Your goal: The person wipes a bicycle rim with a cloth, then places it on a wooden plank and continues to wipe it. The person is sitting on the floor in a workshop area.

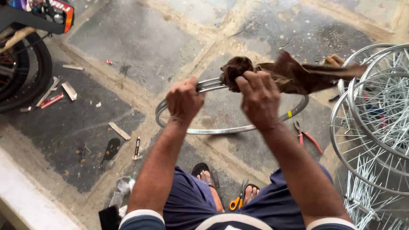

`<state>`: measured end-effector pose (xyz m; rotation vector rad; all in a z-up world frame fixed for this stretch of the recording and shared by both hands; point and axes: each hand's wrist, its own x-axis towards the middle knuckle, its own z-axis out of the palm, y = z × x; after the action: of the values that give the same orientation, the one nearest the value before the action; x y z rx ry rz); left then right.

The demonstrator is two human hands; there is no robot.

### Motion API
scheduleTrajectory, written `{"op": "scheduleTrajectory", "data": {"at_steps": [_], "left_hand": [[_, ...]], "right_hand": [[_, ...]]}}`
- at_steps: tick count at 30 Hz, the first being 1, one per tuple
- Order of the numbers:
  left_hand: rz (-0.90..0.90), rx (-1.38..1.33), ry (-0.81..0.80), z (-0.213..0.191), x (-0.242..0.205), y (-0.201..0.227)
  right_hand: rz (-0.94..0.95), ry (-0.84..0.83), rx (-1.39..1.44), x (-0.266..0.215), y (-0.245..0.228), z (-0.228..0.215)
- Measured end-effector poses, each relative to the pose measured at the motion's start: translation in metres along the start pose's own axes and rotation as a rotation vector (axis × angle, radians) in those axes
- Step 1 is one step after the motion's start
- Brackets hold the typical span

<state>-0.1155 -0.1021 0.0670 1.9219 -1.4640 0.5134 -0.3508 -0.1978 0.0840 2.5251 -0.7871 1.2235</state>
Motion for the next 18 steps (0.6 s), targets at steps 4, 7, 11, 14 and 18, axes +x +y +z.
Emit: {"op": "scheduleTrajectory", "data": {"at_steps": [4,7,11,14,18], "left_hand": [[-0.096,-0.072,-0.017,-0.020,-0.027,-0.060],[-0.204,-0.098,-0.007,-0.021,-0.041,-0.093],[-0.221,-0.188,-0.068,-0.036,-0.054,-0.092],[0.003,-0.212,0.074,-0.038,-0.035,-0.048],[0.203,-0.173,0.067,-0.005,-0.007,0.032]], "right_hand": [[0.348,0.109,0.092,-0.073,0.052,0.002],[0.812,0.068,0.234,-0.141,0.070,0.010],[0.703,0.095,0.070,-0.145,0.071,-0.009],[0.396,0.163,-0.004,-0.076,0.054,-0.038],[0.013,0.002,0.037,-0.013,-0.022,-0.027]]}}
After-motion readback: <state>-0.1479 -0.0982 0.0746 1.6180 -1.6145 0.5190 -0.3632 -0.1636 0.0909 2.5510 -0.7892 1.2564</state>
